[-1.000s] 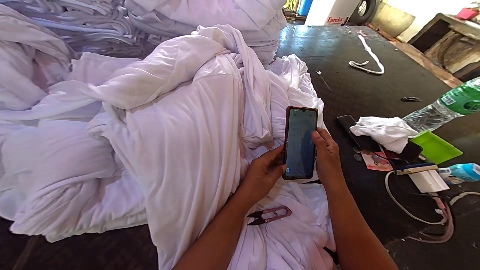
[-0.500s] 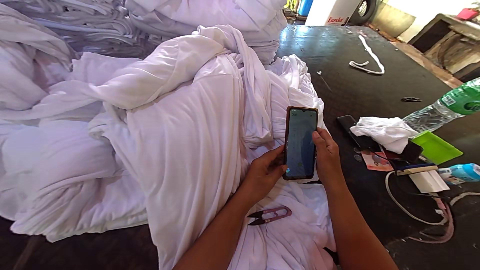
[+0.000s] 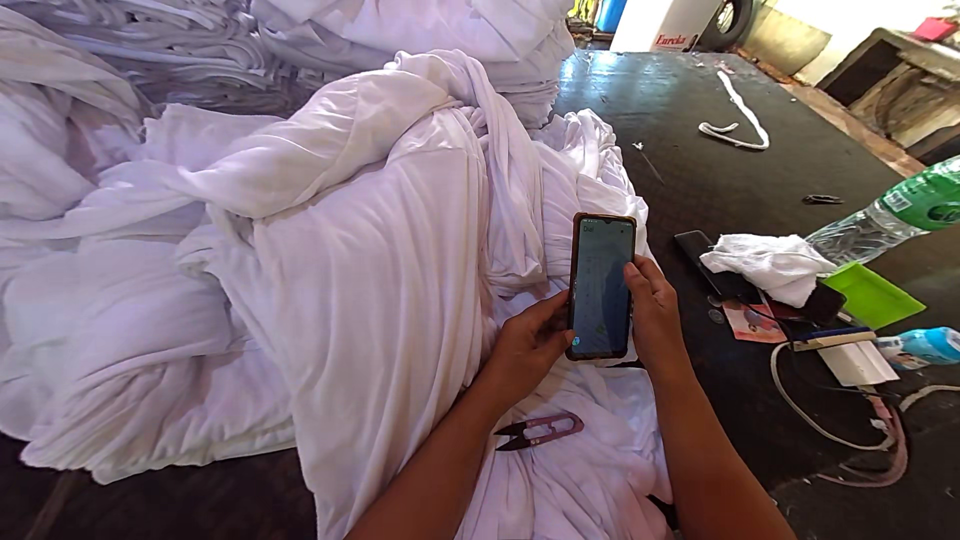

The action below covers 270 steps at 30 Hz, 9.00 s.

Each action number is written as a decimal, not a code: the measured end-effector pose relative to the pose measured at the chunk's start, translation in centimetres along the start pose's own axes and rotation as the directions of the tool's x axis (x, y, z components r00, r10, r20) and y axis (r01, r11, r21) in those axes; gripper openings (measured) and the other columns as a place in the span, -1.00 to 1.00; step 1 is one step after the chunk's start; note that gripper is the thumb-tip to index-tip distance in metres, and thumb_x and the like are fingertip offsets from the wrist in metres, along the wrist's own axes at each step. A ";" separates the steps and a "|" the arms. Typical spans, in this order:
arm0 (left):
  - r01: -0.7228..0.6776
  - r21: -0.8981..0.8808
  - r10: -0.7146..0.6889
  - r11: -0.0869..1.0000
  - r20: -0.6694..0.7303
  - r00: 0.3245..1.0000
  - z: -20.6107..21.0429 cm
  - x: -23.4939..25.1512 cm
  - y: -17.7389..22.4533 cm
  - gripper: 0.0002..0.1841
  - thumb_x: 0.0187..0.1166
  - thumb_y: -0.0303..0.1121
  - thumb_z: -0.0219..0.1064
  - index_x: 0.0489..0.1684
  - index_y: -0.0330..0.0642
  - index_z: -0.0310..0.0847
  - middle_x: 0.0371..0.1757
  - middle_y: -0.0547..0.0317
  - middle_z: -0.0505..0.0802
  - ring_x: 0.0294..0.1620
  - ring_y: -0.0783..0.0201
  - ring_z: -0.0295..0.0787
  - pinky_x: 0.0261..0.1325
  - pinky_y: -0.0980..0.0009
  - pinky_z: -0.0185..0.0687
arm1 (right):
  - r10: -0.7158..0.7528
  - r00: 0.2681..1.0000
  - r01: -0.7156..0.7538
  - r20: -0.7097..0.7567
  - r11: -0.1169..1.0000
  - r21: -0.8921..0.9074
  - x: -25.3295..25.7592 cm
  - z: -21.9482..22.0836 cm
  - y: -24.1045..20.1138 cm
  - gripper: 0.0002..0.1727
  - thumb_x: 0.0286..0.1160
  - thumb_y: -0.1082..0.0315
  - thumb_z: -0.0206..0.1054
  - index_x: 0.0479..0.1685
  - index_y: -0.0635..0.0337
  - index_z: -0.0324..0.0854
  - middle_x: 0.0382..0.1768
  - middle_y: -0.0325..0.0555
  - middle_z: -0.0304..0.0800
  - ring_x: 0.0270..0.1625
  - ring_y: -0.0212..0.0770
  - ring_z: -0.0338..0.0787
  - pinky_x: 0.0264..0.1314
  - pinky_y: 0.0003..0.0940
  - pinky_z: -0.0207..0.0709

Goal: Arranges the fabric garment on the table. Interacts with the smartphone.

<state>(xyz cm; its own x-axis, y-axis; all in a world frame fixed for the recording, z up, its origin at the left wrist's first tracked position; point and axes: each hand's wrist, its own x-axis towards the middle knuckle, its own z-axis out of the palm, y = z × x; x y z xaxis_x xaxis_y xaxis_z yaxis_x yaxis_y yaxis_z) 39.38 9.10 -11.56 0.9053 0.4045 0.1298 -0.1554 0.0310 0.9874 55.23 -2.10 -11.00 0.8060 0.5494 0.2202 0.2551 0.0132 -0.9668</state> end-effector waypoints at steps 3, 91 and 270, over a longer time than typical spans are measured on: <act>-0.007 0.006 0.007 1.000 0.002 1.000 0.0 0.0 -0.1 -0.47 0.62 -0.59 0.25 0.60 -0.52 0.35 0.31 -0.11 0.78 0.17 0.41 0.80 0.31 0.55 0.67 | 0.004 1.000 -0.004 -0.001 1.000 0.001 0.0 0.0 -0.1 -0.65 0.83 0.28 -0.05 0.31 0.28 0.50 -0.12 -0.31 0.75 -0.08 -0.61 0.77 0.05 -0.62 0.66; -0.002 0.004 0.002 1.000 0.003 1.000 0.0 0.1 -0.1 -0.47 0.61 -0.60 0.27 0.59 -0.52 0.36 0.27 -0.07 0.79 0.13 0.44 0.80 0.28 0.55 0.68 | 0.059 0.987 -0.047 0.150 0.995 -0.085 -0.2 -0.2 -0.7 -0.24 0.39 0.21 0.43 0.59 0.25 0.21 0.17 -0.15 0.69 0.12 -0.55 0.76 0.17 -0.62 0.65; -0.007 0.004 0.007 1.000 0.003 1.000 -0.1 0.1 -0.2 -0.47 0.62 -0.59 0.27 0.60 -0.51 0.36 0.28 -0.09 0.79 0.14 0.42 0.81 0.30 0.54 0.68 | 0.028 0.986 -0.028 0.165 1.000 0.001 0.5 -1.2 0.1 -0.63 0.82 0.24 -0.01 0.42 0.21 0.43 -0.05 -0.29 0.77 -0.03 -0.54 0.81 0.10 -0.56 0.70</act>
<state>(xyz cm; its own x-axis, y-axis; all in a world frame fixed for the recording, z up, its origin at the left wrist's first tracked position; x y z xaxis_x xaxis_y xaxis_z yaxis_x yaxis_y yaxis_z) 39.48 9.20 -11.76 0.9055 0.4017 0.1368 -0.1600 0.0246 0.9868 56.33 -2.79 -10.87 0.7136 0.6798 0.1689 0.2315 -0.0012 -0.9728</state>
